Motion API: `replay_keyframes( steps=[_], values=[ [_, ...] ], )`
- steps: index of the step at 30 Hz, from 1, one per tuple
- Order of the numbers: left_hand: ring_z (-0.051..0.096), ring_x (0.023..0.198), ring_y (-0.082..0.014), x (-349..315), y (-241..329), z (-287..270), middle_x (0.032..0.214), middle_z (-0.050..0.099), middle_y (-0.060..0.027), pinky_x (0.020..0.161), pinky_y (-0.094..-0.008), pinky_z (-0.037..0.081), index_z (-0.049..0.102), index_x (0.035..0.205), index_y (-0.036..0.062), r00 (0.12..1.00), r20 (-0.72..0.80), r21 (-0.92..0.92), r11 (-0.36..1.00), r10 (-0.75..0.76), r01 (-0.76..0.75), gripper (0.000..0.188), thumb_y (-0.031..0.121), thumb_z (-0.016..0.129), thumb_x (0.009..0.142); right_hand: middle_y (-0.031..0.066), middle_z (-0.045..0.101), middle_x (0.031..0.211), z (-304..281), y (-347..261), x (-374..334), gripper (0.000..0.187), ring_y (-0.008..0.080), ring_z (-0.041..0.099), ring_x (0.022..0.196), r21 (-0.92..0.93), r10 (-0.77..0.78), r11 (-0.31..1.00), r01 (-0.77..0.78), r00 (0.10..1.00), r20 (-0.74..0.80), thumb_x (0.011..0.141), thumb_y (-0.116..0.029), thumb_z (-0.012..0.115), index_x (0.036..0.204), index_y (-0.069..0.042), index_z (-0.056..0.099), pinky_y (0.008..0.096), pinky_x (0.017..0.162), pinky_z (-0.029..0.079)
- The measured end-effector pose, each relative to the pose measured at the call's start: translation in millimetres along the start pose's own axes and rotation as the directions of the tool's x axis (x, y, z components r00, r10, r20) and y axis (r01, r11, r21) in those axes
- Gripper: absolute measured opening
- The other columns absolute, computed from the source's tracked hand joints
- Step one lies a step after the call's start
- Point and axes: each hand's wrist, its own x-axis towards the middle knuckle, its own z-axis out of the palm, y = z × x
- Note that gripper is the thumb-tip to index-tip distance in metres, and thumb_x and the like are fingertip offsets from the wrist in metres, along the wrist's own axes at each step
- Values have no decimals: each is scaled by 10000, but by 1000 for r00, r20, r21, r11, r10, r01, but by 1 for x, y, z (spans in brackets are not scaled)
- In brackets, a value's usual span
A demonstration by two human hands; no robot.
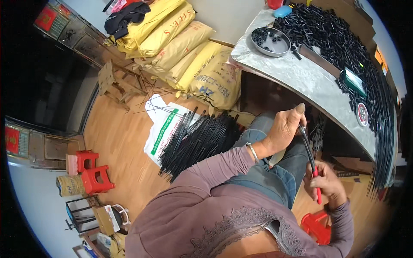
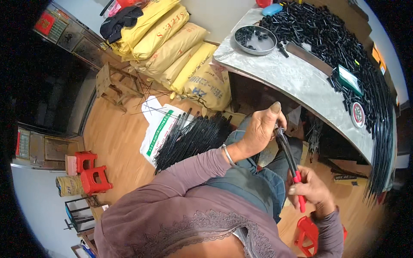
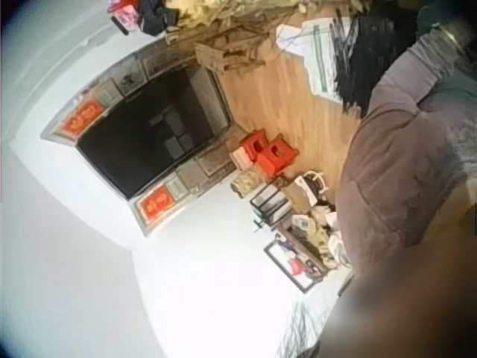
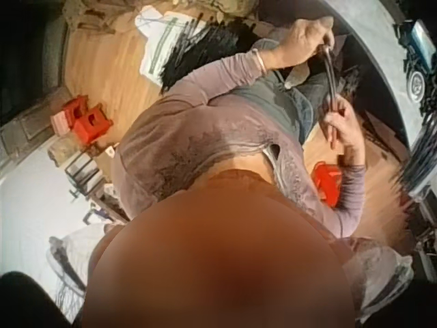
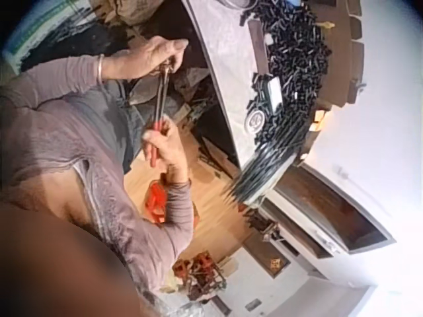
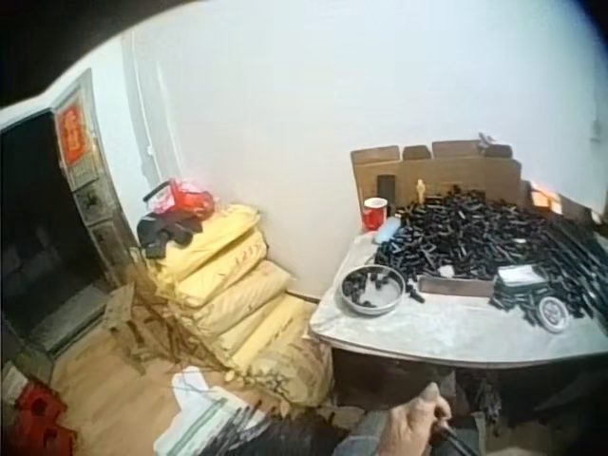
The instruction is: Organizing and cutting bundles of black cable ties at a workstation.
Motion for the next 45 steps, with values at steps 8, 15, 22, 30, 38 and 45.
replay_keyframes(
  steps=[8, 15, 22, 30, 38, 45],
  values=[
    [374, 470, -34, 0, -16, 4, 533, 406, 62, 442, -223, 289, 608, 726, 54, 983, 43, 72, 981, 177, -180, 573, 475, 339, 1007, 69, 582, 684, 13, -13, -9, 162, 126, 514, 435, -363, -277, 920, 149, 902, -332, 840, -103, 620, 914, 12, 534, 246, 407, 429],
    [386, 415, -27, -4, 1, -1, 491, 436, 42, 402, -188, 278, 588, 683, 46, 999, 25, 166, 985, 38, -42, 623, 486, 292, 1011, 80, 560, 623, 4, -39, -8, 267, 209, 537, 435, -581, 122, 789, -200, 978, -169, 781, -72, 654, 961, -3, 469, 315, 432, 451],
    [393, 436, -32, -1, -2, 10, 514, 457, 31, 408, -188, 268, 588, 684, 37, 997, 72, 107, 994, 4, -12, 656, 532, 292, 997, 69, 553, 678, 4, -6, -6, 149, 177, 563, 576, -810, -366, 585, 33, 903, -227, 896, -80, 564, 1021, 2, 572, 310, 545, 454],
    [414, 487, -34, -2, 2, 8, 562, 492, 35, 452, -200, 311, 604, 678, 43, 984, 157, 59, 996, -81, 73, 676, 563, 301, 986, 73, 598, 681, 11, -7, -4, 400, 151, 607, 525, -124, -9, 992, -2, 996, -90, 969, -339, 515, 1063, 47, 566, 269, 481, 517],
    [392, 460, -36, 2, -1, 7, 525, 468, 33, 424, -207, 280, 617, 689, 43, 961, 206, 30, 982, -187, 185, 706, 605, 292, 969, 77, 616, 720, -6, -8, -5, 469, 141, 627, 578, -187, -4, 982, 4, 1000, 2, 961, -384, 511, 1167, 37, 542, 250, 519, 513],
    [383, 454, -38, 3, -5, 4, 514, 460, 32, 421, -213, 270, 616, 684, 43, 958, 213, 37, 981, -193, 190, 707, 597, 285, 973, 54, 593, 699, -5, -5, 1, 444, 121, 591, 542, -196, 19, 980, -21, 1000, -15, 974, -371, 492, 1159, 28, 553, 226, 487, 488]
  ],
)
